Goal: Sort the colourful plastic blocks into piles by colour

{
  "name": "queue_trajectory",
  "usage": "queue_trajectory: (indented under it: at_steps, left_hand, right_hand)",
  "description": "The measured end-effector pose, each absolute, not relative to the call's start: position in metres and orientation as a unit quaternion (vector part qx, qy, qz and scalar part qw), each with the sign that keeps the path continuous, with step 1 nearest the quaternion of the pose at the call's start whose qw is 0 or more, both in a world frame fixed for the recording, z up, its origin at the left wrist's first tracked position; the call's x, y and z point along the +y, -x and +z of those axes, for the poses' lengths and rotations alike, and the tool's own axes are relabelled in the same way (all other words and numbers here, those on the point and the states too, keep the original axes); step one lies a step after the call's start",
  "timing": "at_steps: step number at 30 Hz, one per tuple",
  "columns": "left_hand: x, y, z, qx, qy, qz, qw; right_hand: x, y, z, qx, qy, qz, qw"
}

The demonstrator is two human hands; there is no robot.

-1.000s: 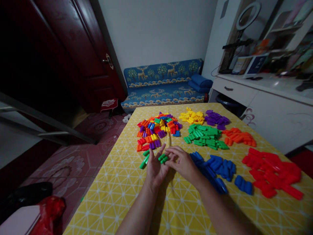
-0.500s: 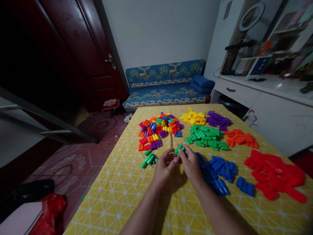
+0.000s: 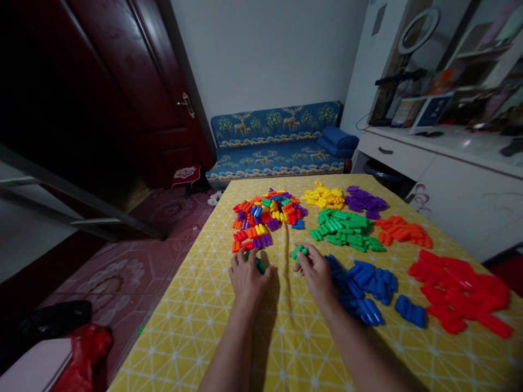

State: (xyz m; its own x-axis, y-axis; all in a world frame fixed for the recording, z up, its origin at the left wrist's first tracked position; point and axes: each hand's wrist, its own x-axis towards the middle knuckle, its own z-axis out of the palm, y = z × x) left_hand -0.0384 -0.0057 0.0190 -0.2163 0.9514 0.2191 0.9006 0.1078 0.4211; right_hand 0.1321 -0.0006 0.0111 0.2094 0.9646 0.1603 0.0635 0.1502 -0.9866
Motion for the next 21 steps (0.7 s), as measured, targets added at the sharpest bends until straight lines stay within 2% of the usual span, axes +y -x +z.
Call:
queue_trajectory:
  at_steps: [10, 13, 15, 18, 21]
  left_hand:
    - [0.007, 0.054, 0.005, 0.762, -0.565, 0.311, 0.054]
    - [0.013, 0.061, -0.002, 0.729, -0.56, 0.388, 0.07]
    - [0.016, 0.061, -0.004, 0.678, -0.538, 0.489, 0.107]
    - [0.019, 0.053, -0.003, 0.599, -0.446, 0.627, 0.22]
    - [0.018, 0.039, 0.0, 0.554, -0.365, 0.676, 0.322]
  right_hand:
    - [-0.006, -0.119, 0.009, -0.526, 0.52, 0.419, 0.527]
    - [-0.008, -0.115, 0.006, -0.531, 0.514, 0.432, 0.517]
    - [-0.009, -0.113, 0.004, -0.529, 0.512, 0.44, 0.515]
    - [-0.011, -0.111, 0.003, -0.528, 0.493, 0.461, 0.515]
    - [-0.014, -0.107, 0.006, -0.546, 0.464, 0.478, 0.507]
